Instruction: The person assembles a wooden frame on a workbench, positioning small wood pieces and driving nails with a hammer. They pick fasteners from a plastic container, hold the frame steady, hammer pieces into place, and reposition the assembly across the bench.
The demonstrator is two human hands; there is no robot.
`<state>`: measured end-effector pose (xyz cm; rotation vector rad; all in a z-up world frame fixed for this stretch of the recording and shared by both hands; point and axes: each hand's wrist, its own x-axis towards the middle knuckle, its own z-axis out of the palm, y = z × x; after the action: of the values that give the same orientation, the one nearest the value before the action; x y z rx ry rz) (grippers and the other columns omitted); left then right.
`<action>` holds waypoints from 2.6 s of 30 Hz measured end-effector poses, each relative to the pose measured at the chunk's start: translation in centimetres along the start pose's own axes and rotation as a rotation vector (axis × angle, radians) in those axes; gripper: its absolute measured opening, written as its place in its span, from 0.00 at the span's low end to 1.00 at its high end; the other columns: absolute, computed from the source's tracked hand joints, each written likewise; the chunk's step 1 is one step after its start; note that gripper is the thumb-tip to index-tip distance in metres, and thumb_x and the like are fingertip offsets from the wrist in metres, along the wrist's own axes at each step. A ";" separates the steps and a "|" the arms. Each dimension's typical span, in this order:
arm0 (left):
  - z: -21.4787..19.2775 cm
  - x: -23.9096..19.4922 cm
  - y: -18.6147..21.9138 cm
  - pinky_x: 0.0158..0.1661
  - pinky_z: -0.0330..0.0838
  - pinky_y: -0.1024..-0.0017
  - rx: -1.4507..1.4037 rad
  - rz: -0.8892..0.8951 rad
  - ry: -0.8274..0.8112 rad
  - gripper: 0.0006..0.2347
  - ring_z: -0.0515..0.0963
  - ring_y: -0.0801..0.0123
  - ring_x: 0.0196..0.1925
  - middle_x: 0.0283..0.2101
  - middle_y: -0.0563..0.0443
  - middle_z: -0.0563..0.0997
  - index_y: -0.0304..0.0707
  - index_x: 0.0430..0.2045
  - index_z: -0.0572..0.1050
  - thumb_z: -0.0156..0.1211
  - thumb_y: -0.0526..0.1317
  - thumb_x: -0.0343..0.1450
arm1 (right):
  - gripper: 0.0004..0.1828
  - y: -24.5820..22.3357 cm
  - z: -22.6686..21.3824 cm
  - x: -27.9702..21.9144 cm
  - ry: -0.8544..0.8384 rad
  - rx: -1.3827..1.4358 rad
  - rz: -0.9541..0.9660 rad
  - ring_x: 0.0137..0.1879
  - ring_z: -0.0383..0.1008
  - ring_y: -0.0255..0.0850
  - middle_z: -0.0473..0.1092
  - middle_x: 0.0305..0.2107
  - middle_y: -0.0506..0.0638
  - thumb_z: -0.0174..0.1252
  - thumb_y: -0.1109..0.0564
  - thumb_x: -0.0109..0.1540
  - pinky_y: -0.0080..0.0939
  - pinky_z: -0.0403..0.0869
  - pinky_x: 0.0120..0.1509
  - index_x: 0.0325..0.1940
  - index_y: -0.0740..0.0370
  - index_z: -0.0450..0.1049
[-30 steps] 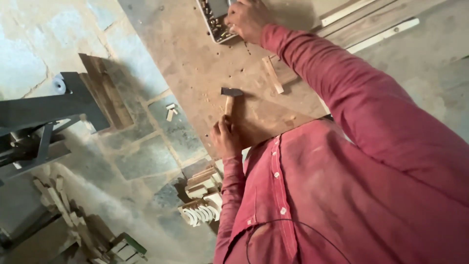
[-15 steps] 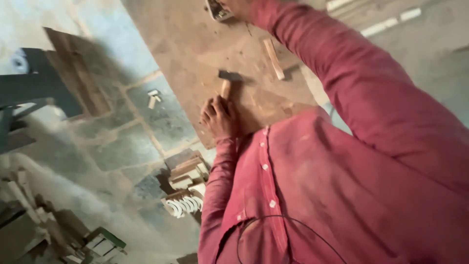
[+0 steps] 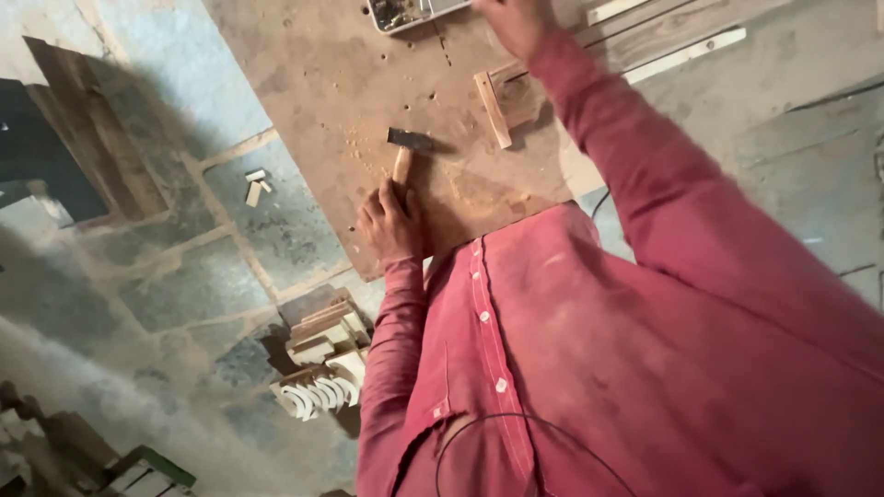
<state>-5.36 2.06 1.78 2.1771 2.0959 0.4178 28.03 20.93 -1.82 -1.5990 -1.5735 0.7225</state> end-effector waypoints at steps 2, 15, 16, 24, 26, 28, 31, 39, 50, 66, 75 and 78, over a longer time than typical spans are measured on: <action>-0.2 0.0 0.2 0.50 0.71 0.53 -0.025 -0.008 -0.031 0.19 0.76 0.48 0.51 0.49 0.43 0.77 0.44 0.54 0.75 0.65 0.50 0.72 | 0.07 -1.8 -2.8 -2.6 0.040 0.056 0.049 0.34 0.74 0.37 0.75 0.29 0.53 0.67 0.61 0.66 0.40 0.73 0.39 0.44 0.68 0.78; 4.1 0.3 1.7 0.42 0.77 0.60 -0.852 -0.273 -0.374 0.14 0.82 0.50 0.39 0.38 0.41 0.83 0.35 0.56 0.74 0.56 0.44 0.80 | 0.07 -1.4 -8.7 -12.1 0.134 0.089 0.124 0.46 0.79 0.39 0.76 0.40 0.51 0.64 0.64 0.66 0.39 0.79 0.49 0.48 0.66 0.77; 2.7 1.0 3.3 0.41 0.76 0.60 -0.727 -0.316 -0.415 0.18 0.82 0.52 0.37 0.36 0.41 0.83 0.36 0.57 0.72 0.60 0.45 0.75 | 0.07 -0.8 -8.8 -11.5 0.179 -0.125 -0.057 0.49 0.77 0.46 0.76 0.39 0.52 0.67 0.62 0.64 0.47 0.74 0.56 0.44 0.63 0.77; -1.0 0.7 6.9 0.48 0.74 0.57 -0.293 -0.211 -0.087 0.22 0.79 0.49 0.49 0.48 0.40 0.79 0.40 0.57 0.73 0.69 0.41 0.68 | 0.09 3.7 -7.8 -10.5 0.183 -0.368 -0.351 0.60 0.73 0.52 0.74 0.47 0.52 0.65 0.60 0.66 0.59 0.64 0.71 0.45 0.58 0.71; -2.3 1.1 7.7 0.52 0.71 0.53 -0.151 -0.074 0.029 0.23 0.77 0.47 0.53 0.50 0.41 0.77 0.43 0.56 0.72 0.71 0.41 0.66 | 0.10 3.1 -7.3 -10.4 0.175 -0.348 -0.294 0.55 0.71 0.56 0.72 0.43 0.55 0.65 0.60 0.65 0.59 0.66 0.68 0.44 0.59 0.69; -2.9 1.8 9.7 0.53 0.70 0.54 -0.225 -0.081 -0.052 0.24 0.76 0.47 0.54 0.52 0.41 0.77 0.44 0.57 0.72 0.71 0.42 0.67 | 0.10 3.2 -6.8 -10.3 0.194 -0.378 -0.308 0.55 0.71 0.55 0.72 0.43 0.54 0.64 0.60 0.66 0.58 0.66 0.68 0.45 0.59 0.68; -1.1 2.8 11.5 0.59 0.67 0.54 -0.289 0.025 -0.157 0.27 0.74 0.48 0.58 0.56 0.42 0.75 0.44 0.61 0.70 0.71 0.44 0.67 | 0.10 2.8 -6.7 -10.2 0.215 -0.396 -0.287 0.54 0.71 0.54 0.72 0.44 0.53 0.63 0.60 0.66 0.57 0.67 0.65 0.45 0.59 0.67; 3.0 4.1 14.6 0.63 0.58 0.51 -0.194 0.083 -0.269 0.42 0.66 0.48 0.65 0.62 0.42 0.69 0.42 0.65 0.63 0.78 0.55 0.57 | 0.09 2.1 -6.6 -10.3 0.212 -0.425 -0.244 0.53 0.71 0.53 0.72 0.43 0.51 0.62 0.60 0.65 0.57 0.66 0.64 0.44 0.58 0.67; 2.9 3.6 13.8 0.63 0.57 0.51 -0.218 0.155 -0.236 0.38 0.65 0.48 0.66 0.63 0.46 0.68 0.45 0.63 0.66 0.78 0.55 0.58 | 0.08 2.6 -6.3 -10.5 0.218 -0.451 -0.281 0.50 0.70 0.54 0.72 0.42 0.52 0.62 0.56 0.68 0.56 0.67 0.60 0.44 0.58 0.69; -1.2 -2.2 6.3 0.65 0.58 0.51 -0.282 -0.012 -0.066 0.29 0.68 0.49 0.65 0.62 0.45 0.71 0.45 0.63 0.68 0.71 0.50 0.68 | 0.06 -3.5 -2.5 -14.5 0.094 0.053 -0.091 0.40 0.80 0.49 0.77 0.34 0.54 0.69 0.63 0.60 0.43 0.77 0.43 0.41 0.62 0.81; 0.1 -4.0 4.9 0.66 0.53 0.49 -0.247 -0.092 -0.037 0.34 0.64 0.49 0.68 0.63 0.43 0.69 0.42 0.65 0.63 0.70 0.52 0.66 | 0.08 -5.4 -1.2 -14.6 0.051 -0.094 -0.213 0.44 0.76 0.51 0.76 0.35 0.52 0.67 0.65 0.57 0.49 0.73 0.52 0.40 0.59 0.82; 0.2 -4.0 4.7 0.67 0.52 0.50 -0.263 -0.088 0.006 0.34 0.63 0.49 0.69 0.64 0.43 0.68 0.41 0.66 0.62 0.70 0.51 0.67 | 0.09 -6.0 -0.9 -15.1 0.044 -0.125 -0.231 0.46 0.75 0.51 0.77 0.37 0.51 0.67 0.64 0.58 0.48 0.73 0.52 0.42 0.56 0.81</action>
<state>-0.83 -2.17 2.27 1.9321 2.0001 0.6513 24.27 5.52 1.84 -1.4778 -1.7638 0.4705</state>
